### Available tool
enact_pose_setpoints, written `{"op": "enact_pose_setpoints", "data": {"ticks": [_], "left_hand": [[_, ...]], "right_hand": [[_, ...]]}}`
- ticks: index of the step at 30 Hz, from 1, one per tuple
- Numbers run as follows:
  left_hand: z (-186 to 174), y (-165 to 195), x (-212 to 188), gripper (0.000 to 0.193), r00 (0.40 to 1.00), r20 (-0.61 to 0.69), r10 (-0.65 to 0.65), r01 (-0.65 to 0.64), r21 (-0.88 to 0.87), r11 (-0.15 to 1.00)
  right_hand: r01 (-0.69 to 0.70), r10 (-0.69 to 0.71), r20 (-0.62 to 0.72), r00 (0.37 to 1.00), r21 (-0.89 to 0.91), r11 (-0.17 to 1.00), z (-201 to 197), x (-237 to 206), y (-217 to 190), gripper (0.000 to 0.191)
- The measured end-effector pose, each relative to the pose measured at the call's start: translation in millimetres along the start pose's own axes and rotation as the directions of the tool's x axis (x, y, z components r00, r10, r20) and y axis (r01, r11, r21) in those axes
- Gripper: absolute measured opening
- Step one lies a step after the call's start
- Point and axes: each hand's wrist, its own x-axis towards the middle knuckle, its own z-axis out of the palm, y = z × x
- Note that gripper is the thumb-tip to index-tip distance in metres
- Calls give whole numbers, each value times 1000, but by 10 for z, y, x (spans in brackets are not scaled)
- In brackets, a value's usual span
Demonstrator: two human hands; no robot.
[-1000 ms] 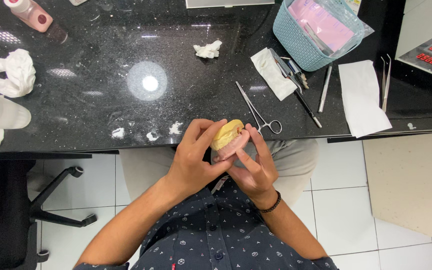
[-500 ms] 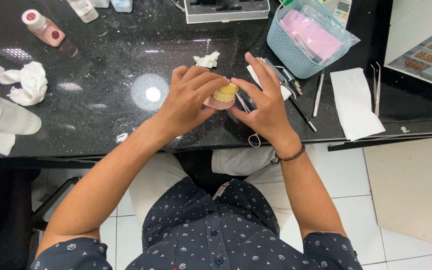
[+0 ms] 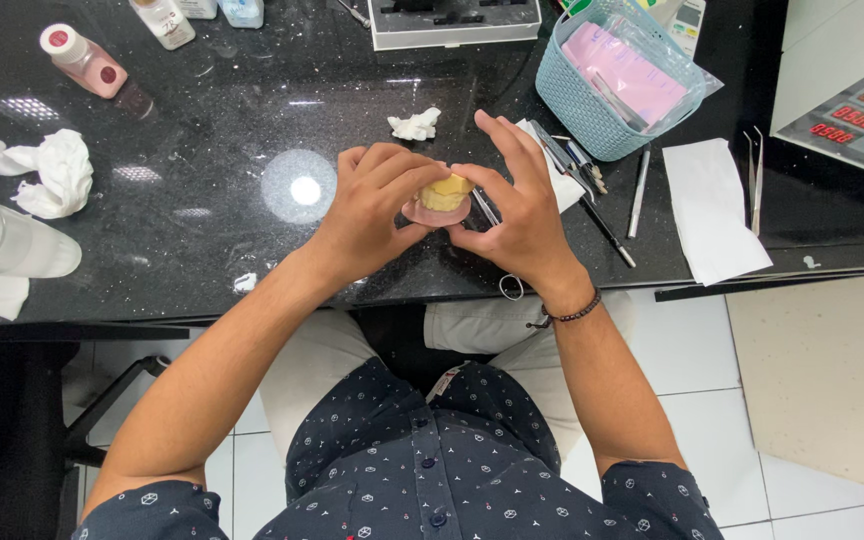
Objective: The person sits at a dental lab bench, opens a small pink bottle and uses a brush to apply liquid onto pink dental impression models. They then fit together the upper and lower denture models, read a pink work order form, place a purple item into a basket, and rub their hands.
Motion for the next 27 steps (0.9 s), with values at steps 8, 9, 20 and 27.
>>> {"op": "enact_pose_setpoints", "data": {"ticks": [8, 9, 20, 27], "left_hand": [[31, -11, -29, 60, 1000, -4, -15, 15, -16, 1000], [32, -10, -30, 60, 1000, -5, -15, 15, -16, 1000], [36, 14, -68, 58, 996, 3, -85, 84, -122, 989], [120, 28, -105, 59, 992, -69, -105, 97, -108, 989]], "right_hand": [[4, -4, 8, 1000, 5, 1000, -11, 1, 7, 57], [5, -5, 7, 1000, 1, 1000, -15, 2, 8, 56], [35, -35, 14, 999, 0, 999, -132, 23, -55, 52], [62, -62, 22, 998, 38, 997, -158, 23, -129, 52]]}}
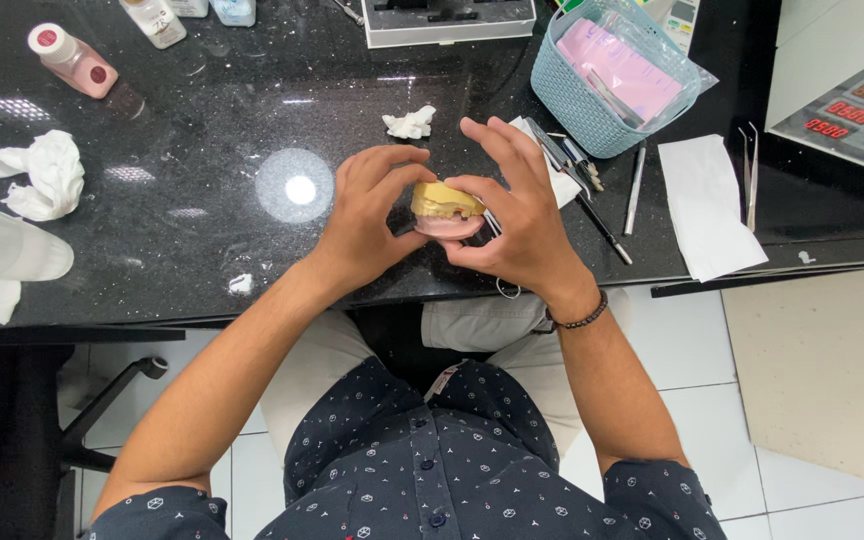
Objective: The person sits at a dental lab bench, opens a small pink bottle and uses a brush to apply liquid onto pink dental impression models. They then fit together the upper and lower denture models, read a pink work order form, place a purple item into a basket, and rub their hands.
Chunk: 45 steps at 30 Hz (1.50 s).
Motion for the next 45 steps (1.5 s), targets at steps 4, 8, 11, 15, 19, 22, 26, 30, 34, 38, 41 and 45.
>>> {"op": "enact_pose_setpoints", "data": {"ticks": [4, 8, 11, 15, 19, 22, 26, 30, 34, 38, 41, 45], "left_hand": [[20, -2, -20, 59, 1000, 2, -18, 18, -1, 1000], [17, -2, -27, 59, 1000, 8, -24, 24, -9, 1000], [12, -3, -30, 59, 999, 18, -28, 28, -19, 999], [2, -17, -33, 61, 998, 48, -31, 34, -47, 998], [1, -15, -58, 62, 997, 59, -39, 43, -63, 997], [3, -9, -63, 62, 998, 58, -36, 40, -74, 996], [7, 2, -60, 61, 997, 63, -43, 47, -61, 997], [5, 4, -51, 61, 997, 65, -46, 49, -51, 997], [9, 0, -63, 60, 997, 60, -43, 46, -49, 998], [21, -2, -67, 60, 997, 59, -43, 48, -84, 995], [-4, 9, -43, 62, 998, 53, -17, 27, -196, 980], [-97, 67, -14, 63, 997, 69, -16, 34, -268, 963]], "right_hand": [[12, -12, -3, 1000, -14, 1000, 9, 1, -12, 51], [15, -15, 2, 1000, -17, 1000, 3, 3, -15, 51], [11, -11, 13, 1000, -16, 1000, -2, 4, -20, 51], [1, -1, 14, 1000, 3, 1000, -4, 4, -34, 52], [-7, 6, 21, 1000, 9, 1000, -4, -3, -45, 51], [-5, 5, 24, 1000, 14, 1000, -11, -3, -45, 52], [1, -2, 21, 1000, 14, 1000, -25, -3, -42, 52], [1, -2, 15, 1000, 18, 1000, -27, 2, -49, 52], [3, -3, 11, 1000, 14, 1000, -18, -13, -53, 52], [2, -2, 8, 1000, 29, 1000, 7, -38, -34, 52], [-13, 13, 6, 1000, 49, 999, 15, -61, -12, 55], [-82, 79, 28, 996, 150, 985, -13, -83, 42, 57]]}}
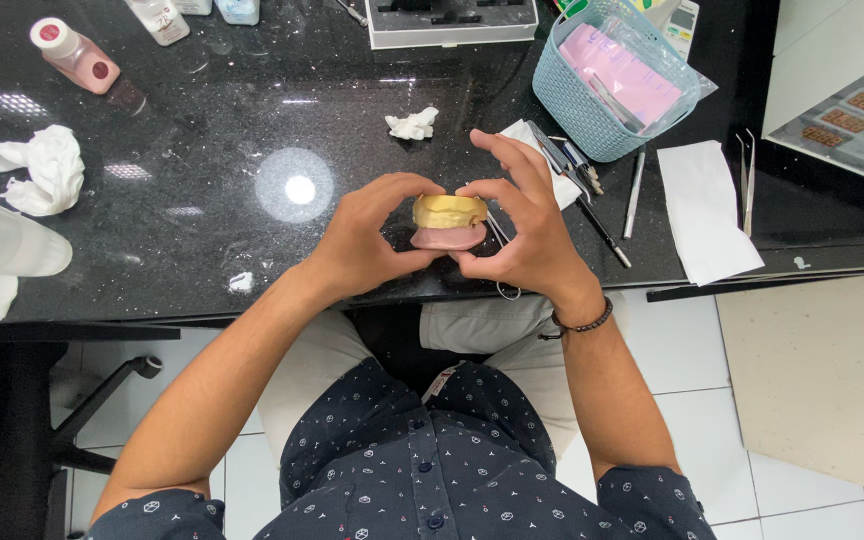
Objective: The person sits at a dental lab bench, opens a small pink bottle and uses a brush to apply liquid onto pink dental impression models. They then fit together the upper and lower denture models, read a pink work order form, place a purple item into a basket, and rub their hands.
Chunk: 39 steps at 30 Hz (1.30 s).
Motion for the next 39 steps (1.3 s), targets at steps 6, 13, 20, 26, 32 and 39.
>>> {"op": "enact_pose_setpoints", "data": {"ticks": [6, 13, 20, 26, 32, 39], "left_hand": [[35, 162, -18, 66, 999, -45, 27, -27, 13, 1000], [99, 254, -47, 64, 992, -31, 120, -112, 192, 975], [-23, 318, -59, 64, 996, 7, 93, -93, 57, 994], [-2, 341, -91, 62, 1000, 19, -19, 18, 59, 998], [168, 320, -151, 59, 940, -255, -226, 167, -235, 958], [587, 336, -142, 56, 857, -348, -381, 73, -650, 757]], "right_hand": [[-23, 23, 12, 1000, -40, 999, 39, -63, -11, 61], [-51, 48, -56, 997, -62, 997, 138, -114, -118, 57], [-4, 8, -43, 999, 77, 997, 76, -92, -142, 58], [-47, 50, -18, 999, 120, 992, 112, -126, -182, 62], [-261, 342, -323, 882, 269, 927, 396, -291, -445, 55], [-132, 140, -411, 901, 48, 990, 619, -385, -653, 68]]}}
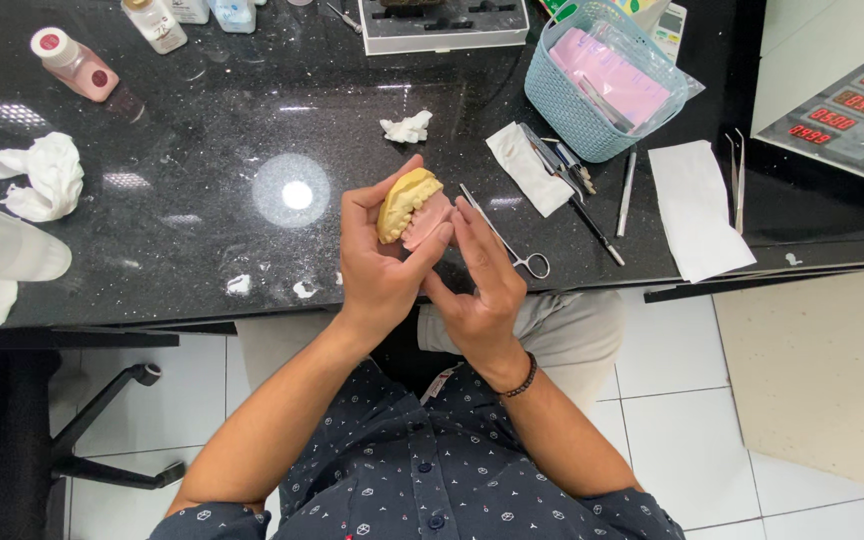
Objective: The person sits at a dental lab bench, opens a small pink bottle and uses a brush to apply liquid onto pink dental impression models. They then fit together the upper and lower denture models, read a pink work order form, place a purple item into a basket, and rub their hands.
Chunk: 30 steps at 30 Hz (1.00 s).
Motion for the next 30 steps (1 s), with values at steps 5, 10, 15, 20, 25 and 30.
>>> {"op": "enact_pose_setpoints", "data": {"ticks": [5, 10, 15, 20, 25, 30], "left_hand": [[25, 48, -125, 56, 995, 95, -18, 26, -82, 996], [-123, 85, -190, 42, 986, 157, -63, 59, 28, 998], [-233, 82, -200, 44, 974, 216, -74, 99, -109, 989], [-273, 106, -241, 49, 968, 232, -99, 136, -152, 979], [-377, 136, -231, 53, 955, 283, -94, 162, -226, 961], [-522, 215, -195, 56, 944, 330, -2, 49, -134, 990]], "right_hand": [[-79, 79, -9, 997, -3, 997, -5, -23, 59, 61], [-304, 331, 49, 942, 536, 788, 6, -83, 175, 56], [-326, 340, 107, 934, 641, 694, -62, -144, 154, 57], [-296, 306, 109, 946, 677, 674, -115, -111, 109, 59], [-262, 194, 177, 965, 595, 760, -208, -68, 89, 59], [-312, 232, 209, 950, 659, 684, -207, -69, -7, 59]]}}
